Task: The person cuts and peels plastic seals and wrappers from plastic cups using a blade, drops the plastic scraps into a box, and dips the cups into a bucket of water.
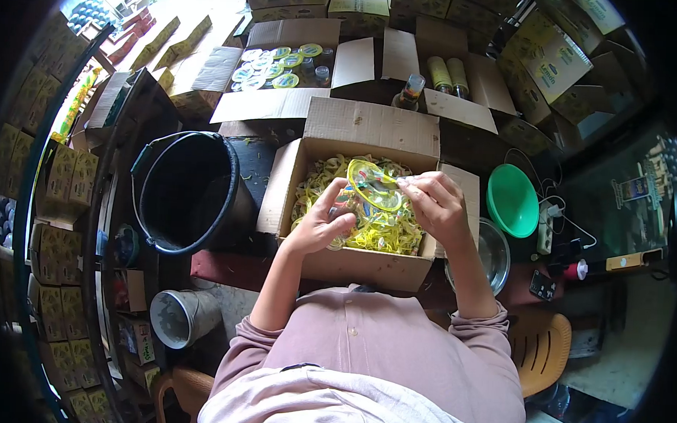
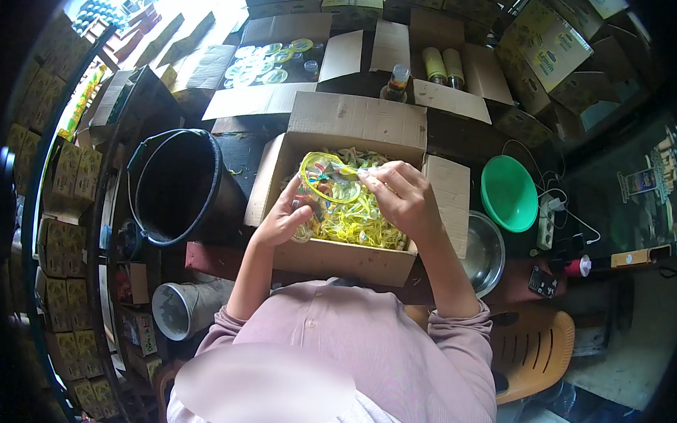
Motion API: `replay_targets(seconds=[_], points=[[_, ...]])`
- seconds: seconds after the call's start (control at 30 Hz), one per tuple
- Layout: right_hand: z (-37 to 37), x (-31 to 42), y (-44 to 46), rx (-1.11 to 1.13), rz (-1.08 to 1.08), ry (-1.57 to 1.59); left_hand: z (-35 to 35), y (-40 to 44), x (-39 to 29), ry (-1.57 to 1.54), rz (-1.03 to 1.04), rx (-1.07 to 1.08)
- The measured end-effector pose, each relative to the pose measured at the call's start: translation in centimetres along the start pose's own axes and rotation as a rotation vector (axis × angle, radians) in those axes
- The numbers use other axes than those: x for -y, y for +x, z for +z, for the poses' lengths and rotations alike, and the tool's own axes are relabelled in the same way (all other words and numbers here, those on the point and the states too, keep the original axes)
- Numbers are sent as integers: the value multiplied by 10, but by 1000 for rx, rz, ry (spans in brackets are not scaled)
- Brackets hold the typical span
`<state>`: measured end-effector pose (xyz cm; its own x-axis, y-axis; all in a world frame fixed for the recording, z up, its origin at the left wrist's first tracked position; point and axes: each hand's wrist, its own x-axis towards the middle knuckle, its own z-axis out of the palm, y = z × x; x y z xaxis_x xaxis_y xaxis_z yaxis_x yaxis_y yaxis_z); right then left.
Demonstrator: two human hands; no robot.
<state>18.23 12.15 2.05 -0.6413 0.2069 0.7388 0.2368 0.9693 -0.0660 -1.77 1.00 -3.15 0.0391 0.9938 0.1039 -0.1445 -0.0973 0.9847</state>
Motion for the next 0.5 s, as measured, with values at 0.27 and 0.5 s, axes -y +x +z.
replay_targets(seconds=[0.27, 0.5], points=[[8, -1, -2, -50, 1, 62, 6, 1, 9, 2, -163, -10], [14, -2, -1, -103, -22, 93, -1, 3, 27, -311, -201, 125]])
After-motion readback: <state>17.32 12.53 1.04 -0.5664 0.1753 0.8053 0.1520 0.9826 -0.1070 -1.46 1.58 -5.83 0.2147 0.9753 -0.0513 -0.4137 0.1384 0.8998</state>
